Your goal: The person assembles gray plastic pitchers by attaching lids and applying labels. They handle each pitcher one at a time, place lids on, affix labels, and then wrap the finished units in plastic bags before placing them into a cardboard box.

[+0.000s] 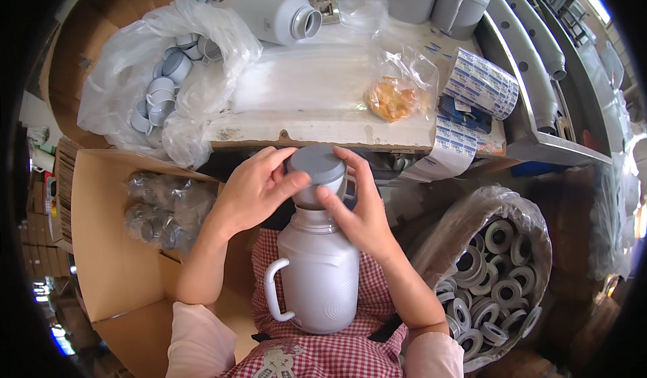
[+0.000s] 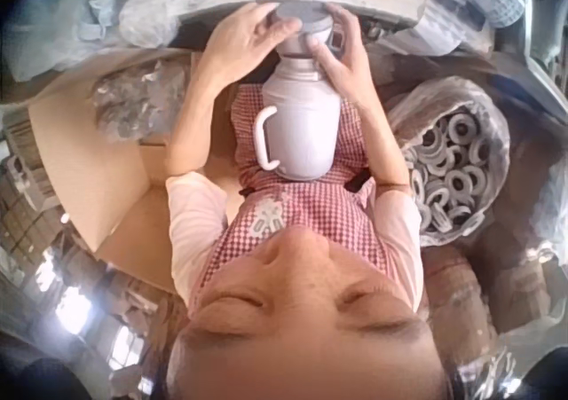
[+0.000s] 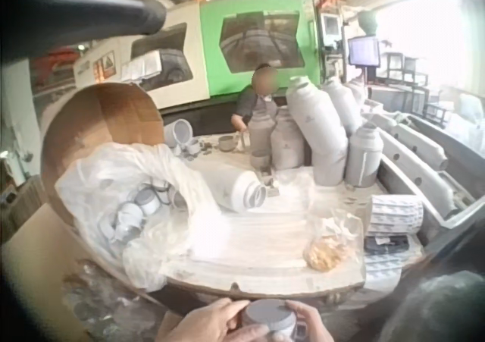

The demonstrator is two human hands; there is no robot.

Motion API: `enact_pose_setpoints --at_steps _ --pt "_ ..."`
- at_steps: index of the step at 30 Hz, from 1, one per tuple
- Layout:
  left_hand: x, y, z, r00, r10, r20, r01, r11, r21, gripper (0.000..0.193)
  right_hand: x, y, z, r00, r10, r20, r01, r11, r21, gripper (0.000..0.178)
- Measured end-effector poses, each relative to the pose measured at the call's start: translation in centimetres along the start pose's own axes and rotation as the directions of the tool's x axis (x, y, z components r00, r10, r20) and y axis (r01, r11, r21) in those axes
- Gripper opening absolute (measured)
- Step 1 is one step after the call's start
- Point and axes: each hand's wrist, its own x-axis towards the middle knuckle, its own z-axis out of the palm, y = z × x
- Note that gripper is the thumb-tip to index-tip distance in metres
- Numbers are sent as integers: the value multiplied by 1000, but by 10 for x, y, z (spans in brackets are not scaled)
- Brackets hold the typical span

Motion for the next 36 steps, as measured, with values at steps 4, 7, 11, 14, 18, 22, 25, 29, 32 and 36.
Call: enact_pose_setpoints --at_steps 4,7,11,14,18,22,25,29,32,36 --pt "-17 -17 33 999 28 -35 -41 891 -452 59 -2 4 -5 966 256 28 -257 953 158 45" --pt "-28 -26 57 997 66 41 -13 662 -749 60 -8 5 -11 980 126 153 -121 992 -40 42" --pt "-32 -35 73 995 103 6 -47 505 -862 57 -11 13 -15 940 322 113 -336 807 487 42" --pt "-30 -36 77 990 116 -75 -122 471 -874 60 -9 24 -15 951 236 200 -305 827 473 49" --pt "-30 -31 79 959 176 -222 -283 570 -771 55 -4 29 -15 923 216 318 -359 781 512 64" --pt "-36 -26 79 931 145 -336 -353 599 -719 68 -5 16 -4 938 203 280 -298 884 359 70" --pt "-38 -24 78 927 176 -330 -366 614 -699 74 -7 3 3 975 167 147 -198 952 235 77" --pt "-36 -24 77 944 208 -257 -328 667 -668 93 -9 2 2 972 204 119 -224 956 191 75" --pt "-39 -23 79 924 238 -299 -378 686 -622 80 -15 11 4 994 71 87 -74 997 35 71" --pt "-56 -25 80 881 220 -418 -442 698 -564 58 -27 8 4 992 -57 111 63 997 -46 69"
